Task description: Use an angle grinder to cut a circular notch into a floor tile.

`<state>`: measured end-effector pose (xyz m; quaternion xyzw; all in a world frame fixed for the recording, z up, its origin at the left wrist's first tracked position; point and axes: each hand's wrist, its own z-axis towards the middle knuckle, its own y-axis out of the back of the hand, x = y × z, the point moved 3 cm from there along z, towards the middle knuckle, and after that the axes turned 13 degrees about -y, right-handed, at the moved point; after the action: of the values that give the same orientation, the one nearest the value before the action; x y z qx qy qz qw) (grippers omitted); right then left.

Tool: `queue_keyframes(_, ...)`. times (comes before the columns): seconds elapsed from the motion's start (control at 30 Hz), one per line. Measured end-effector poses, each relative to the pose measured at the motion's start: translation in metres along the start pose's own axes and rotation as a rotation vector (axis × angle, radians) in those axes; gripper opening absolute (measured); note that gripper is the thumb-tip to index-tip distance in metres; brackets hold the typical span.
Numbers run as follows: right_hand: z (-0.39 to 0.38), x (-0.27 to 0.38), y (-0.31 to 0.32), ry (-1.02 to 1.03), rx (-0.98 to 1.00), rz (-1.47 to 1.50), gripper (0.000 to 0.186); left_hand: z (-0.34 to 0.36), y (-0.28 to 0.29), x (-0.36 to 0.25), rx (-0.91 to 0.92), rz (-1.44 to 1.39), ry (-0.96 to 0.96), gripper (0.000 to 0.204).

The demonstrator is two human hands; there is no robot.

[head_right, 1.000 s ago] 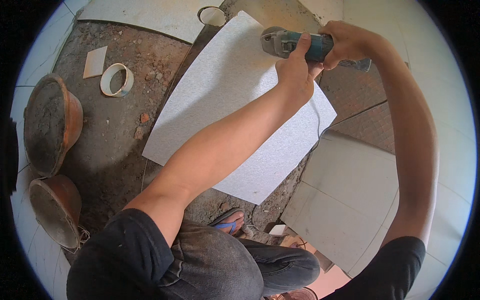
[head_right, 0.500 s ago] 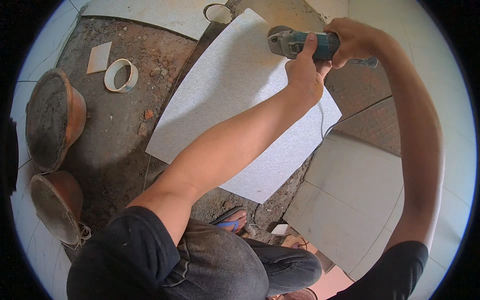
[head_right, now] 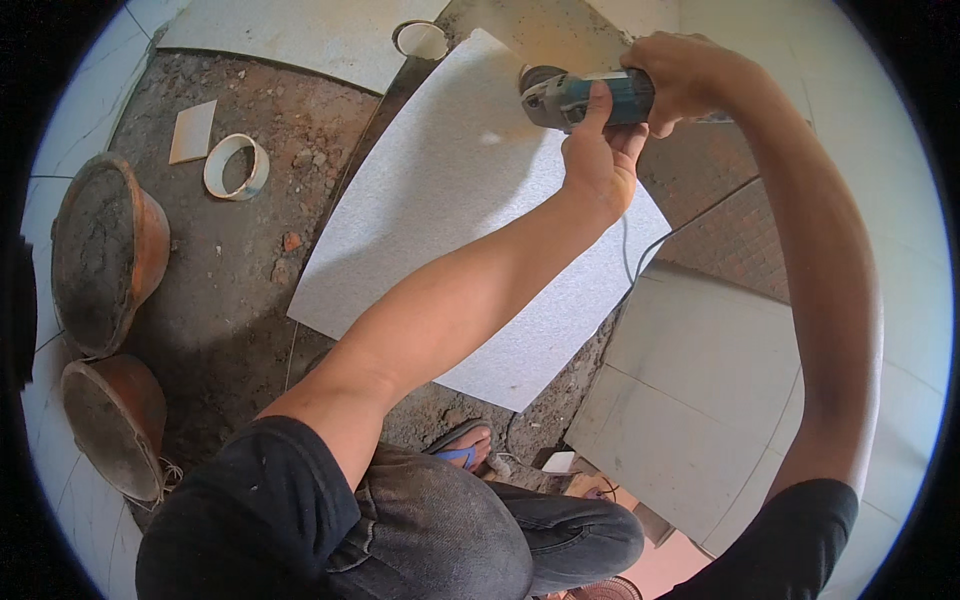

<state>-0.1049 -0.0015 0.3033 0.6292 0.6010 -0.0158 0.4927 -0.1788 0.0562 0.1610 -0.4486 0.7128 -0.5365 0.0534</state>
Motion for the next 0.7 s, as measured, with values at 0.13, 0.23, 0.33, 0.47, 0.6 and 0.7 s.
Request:
queue_keyframes(0.13,-0.007,-0.011,-0.002,0.131,-0.199,-0.088,0.055,-0.005,-0.003,0.004,0.114,-0.062,0.046,0.062)
queue_keyframes(0.23,-0.029,-0.025,0.013,0.212,-0.358,-0.073,0.049,-0.017,-0.019,0.009,0.157,0.006,0.058,0.067)
queue_keyframes(0.33,-0.060,-0.038,0.019,0.080,-0.214,0.164,0.047,-0.027,-0.041,0.002,0.287,0.293,0.061,0.073)
queue_keyframes(0.47,-0.098,-0.017,-0.030,-0.111,-0.194,0.992,0.045,-0.030,-0.069,-0.032,0.338,0.728,-0.117,0.053)
queue_keyframes(0.6,-0.091,0.094,-0.093,-0.306,-0.289,1.854,0.055,-0.009,-0.087,-0.096,0.525,1.382,0.061,0.031)
queue_keyframes(0.7,-0.075,0.175,-0.086,-0.098,-0.359,2.467,0.056,-0.011,-0.117,-0.135,0.728,1.992,0.127,0.024)
